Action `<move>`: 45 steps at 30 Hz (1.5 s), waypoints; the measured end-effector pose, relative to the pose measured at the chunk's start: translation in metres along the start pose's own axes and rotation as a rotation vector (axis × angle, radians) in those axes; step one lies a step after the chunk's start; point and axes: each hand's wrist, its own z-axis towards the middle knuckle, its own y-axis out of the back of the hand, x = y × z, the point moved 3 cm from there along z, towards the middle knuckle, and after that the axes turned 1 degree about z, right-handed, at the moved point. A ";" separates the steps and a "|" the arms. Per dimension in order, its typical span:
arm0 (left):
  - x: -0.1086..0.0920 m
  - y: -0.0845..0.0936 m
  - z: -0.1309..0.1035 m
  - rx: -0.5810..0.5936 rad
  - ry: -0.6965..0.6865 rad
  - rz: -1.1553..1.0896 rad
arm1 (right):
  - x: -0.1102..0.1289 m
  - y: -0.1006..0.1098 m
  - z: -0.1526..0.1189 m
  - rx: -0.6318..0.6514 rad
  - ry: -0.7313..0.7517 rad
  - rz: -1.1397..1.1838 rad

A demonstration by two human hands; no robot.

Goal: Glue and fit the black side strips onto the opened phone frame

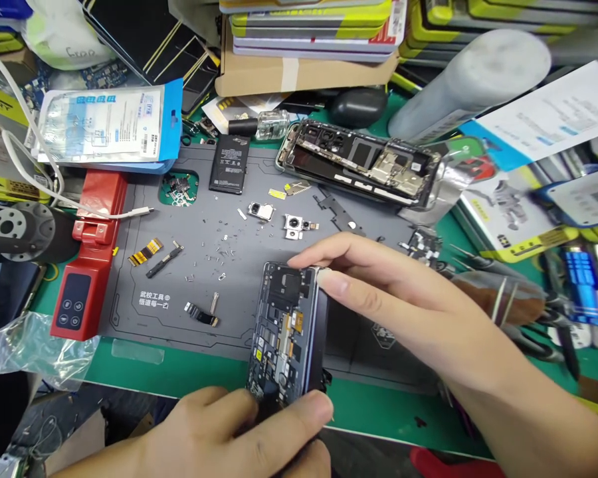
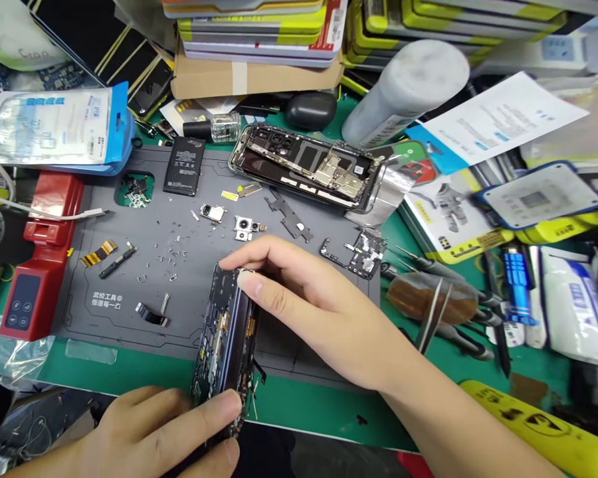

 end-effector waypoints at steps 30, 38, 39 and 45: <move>0.020 0.011 0.014 0.175 -0.162 0.134 | -0.004 0.004 0.007 0.097 0.052 0.033; 0.000 0.002 -0.015 -0.249 0.224 0.062 | -0.005 0.000 0.005 0.052 0.050 0.076; -0.003 0.001 -0.020 -0.268 0.270 0.041 | -0.005 0.000 0.003 0.035 0.048 0.078; -0.012 -0.001 -0.044 -0.041 0.403 -0.039 | -0.007 -0.004 -0.022 -0.103 -0.028 0.146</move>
